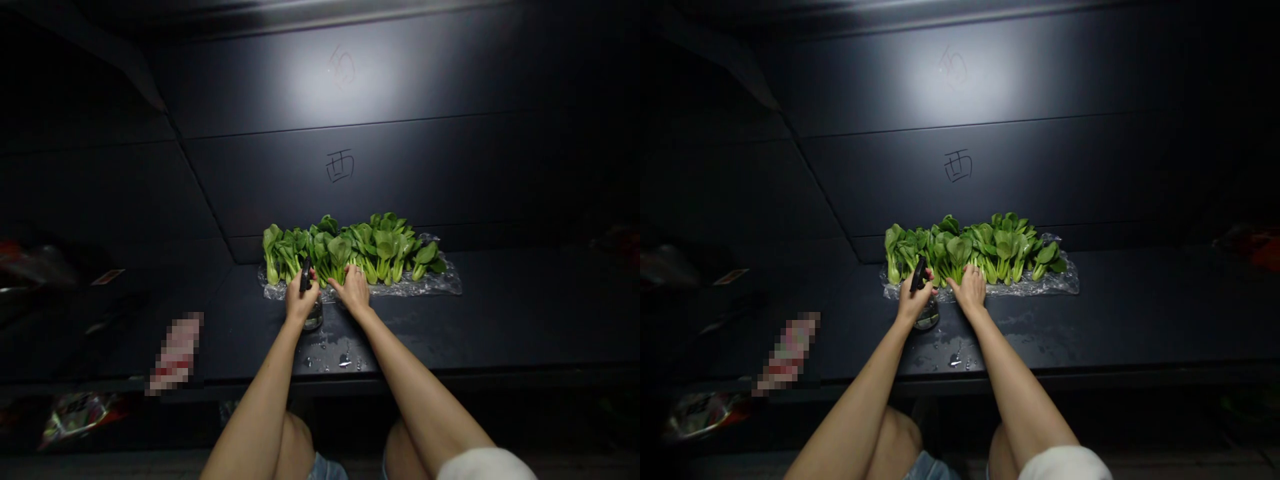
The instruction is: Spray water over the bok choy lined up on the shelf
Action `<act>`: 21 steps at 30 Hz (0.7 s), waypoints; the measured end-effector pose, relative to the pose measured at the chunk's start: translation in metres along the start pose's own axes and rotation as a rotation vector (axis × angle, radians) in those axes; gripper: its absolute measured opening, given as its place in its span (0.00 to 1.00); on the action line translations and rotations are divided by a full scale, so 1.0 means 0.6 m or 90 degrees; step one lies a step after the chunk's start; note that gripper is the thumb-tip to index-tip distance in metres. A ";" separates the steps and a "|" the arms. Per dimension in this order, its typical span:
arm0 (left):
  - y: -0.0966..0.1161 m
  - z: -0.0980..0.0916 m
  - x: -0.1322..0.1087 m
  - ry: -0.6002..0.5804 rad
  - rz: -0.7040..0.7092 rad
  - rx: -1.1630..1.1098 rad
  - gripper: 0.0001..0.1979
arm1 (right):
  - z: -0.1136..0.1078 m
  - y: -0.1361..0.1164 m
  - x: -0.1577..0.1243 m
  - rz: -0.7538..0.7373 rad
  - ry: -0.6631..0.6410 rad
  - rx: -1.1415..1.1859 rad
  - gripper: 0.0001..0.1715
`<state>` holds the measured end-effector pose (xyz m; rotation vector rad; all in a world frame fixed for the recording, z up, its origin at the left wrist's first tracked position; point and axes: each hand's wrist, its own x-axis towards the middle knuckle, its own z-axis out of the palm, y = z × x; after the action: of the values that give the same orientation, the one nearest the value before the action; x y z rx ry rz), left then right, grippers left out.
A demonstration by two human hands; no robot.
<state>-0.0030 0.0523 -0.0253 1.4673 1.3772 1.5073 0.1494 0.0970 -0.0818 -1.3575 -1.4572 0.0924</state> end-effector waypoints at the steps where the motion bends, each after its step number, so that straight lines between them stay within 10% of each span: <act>1: -0.001 -0.001 0.000 -0.005 0.004 -0.003 0.11 | 0.007 0.000 0.000 0.007 0.009 -0.001 0.26; 15: -0.024 -0.001 0.008 0.003 0.028 -0.011 0.15 | -0.002 0.013 0.034 0.126 -0.035 0.237 0.24; 21: -0.027 0.000 0.009 0.026 0.049 0.023 0.14 | -0.012 0.012 0.025 0.063 -0.074 0.044 0.23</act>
<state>-0.0079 0.0616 -0.0385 1.5352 1.3942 1.5754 0.1632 0.1064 -0.0744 -1.3866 -1.4688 0.2879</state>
